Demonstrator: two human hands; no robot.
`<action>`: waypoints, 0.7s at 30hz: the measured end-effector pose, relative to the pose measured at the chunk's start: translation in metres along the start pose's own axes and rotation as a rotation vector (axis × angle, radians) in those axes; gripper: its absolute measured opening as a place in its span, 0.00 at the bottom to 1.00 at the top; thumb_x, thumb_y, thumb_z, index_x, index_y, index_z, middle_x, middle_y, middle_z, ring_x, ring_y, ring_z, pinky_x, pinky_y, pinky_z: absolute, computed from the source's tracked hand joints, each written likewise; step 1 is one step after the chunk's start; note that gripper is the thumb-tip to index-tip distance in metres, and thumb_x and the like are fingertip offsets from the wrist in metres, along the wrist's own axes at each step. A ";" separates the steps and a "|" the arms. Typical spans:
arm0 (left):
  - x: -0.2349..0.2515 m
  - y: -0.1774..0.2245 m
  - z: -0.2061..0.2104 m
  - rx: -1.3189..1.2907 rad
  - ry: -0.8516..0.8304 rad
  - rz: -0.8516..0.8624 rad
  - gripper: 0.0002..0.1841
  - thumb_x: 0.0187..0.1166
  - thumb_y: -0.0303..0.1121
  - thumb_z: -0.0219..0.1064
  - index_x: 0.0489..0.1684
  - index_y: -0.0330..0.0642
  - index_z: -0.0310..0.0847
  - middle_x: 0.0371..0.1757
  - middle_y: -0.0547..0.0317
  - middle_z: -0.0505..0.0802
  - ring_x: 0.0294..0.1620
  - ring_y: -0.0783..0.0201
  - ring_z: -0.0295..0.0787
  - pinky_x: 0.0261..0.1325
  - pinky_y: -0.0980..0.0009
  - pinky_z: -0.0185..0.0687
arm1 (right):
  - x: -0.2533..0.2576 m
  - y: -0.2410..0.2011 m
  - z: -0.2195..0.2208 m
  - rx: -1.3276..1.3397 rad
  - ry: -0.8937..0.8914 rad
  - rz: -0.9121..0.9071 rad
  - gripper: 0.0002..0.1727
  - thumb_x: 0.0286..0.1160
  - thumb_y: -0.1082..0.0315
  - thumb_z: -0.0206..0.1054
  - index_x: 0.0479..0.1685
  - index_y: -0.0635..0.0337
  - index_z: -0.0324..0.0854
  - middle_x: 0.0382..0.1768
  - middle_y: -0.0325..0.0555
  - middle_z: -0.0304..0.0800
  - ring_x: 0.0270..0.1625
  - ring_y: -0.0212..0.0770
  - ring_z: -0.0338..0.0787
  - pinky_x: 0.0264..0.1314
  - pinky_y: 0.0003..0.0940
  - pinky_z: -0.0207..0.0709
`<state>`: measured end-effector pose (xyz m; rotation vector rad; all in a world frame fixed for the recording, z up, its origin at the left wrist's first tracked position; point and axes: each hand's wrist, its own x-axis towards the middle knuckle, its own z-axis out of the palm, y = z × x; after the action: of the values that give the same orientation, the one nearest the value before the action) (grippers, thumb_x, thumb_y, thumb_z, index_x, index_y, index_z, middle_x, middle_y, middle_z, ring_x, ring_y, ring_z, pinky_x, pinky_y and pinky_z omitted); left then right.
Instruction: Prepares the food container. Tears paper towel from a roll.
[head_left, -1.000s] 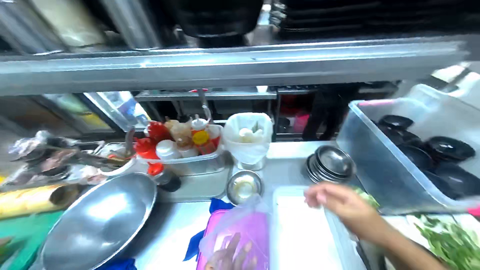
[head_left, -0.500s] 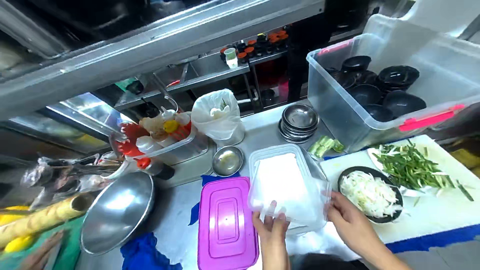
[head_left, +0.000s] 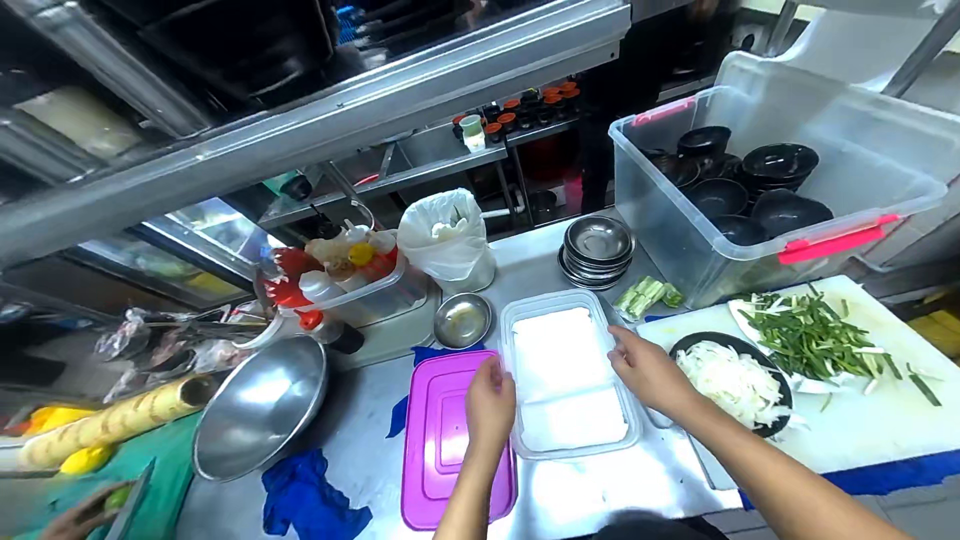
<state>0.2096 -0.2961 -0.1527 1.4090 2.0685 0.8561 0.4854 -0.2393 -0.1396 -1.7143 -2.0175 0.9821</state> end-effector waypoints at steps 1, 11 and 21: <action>0.011 0.006 -0.001 0.095 -0.012 0.019 0.20 0.82 0.34 0.64 0.70 0.39 0.81 0.57 0.49 0.93 0.57 0.54 0.91 0.64 0.51 0.86 | 0.008 -0.002 0.002 -0.048 -0.002 -0.008 0.29 0.88 0.61 0.58 0.87 0.54 0.66 0.51 0.52 0.91 0.51 0.51 0.92 0.61 0.55 0.84; 0.048 0.035 0.055 0.841 -0.232 0.113 0.21 0.79 0.40 0.61 0.64 0.40 0.86 0.78 0.38 0.80 0.89 0.38 0.58 0.85 0.43 0.60 | 0.064 -0.013 0.016 -0.705 -0.219 -0.159 0.15 0.79 0.66 0.62 0.60 0.53 0.88 0.59 0.50 0.89 0.72 0.54 0.82 0.77 0.53 0.72; 0.049 0.007 0.069 0.690 -0.305 0.266 0.28 0.88 0.56 0.45 0.67 0.52 0.87 0.71 0.62 0.90 0.86 0.53 0.68 0.91 0.45 0.47 | 0.088 -0.021 0.021 -0.771 -0.285 -0.098 0.16 0.79 0.70 0.61 0.60 0.58 0.87 0.62 0.58 0.88 0.72 0.60 0.82 0.75 0.59 0.73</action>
<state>0.2456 -0.2333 -0.1969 2.0481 2.0410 -0.0310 0.4362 -0.1622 -0.1573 -1.8505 -2.8964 0.4410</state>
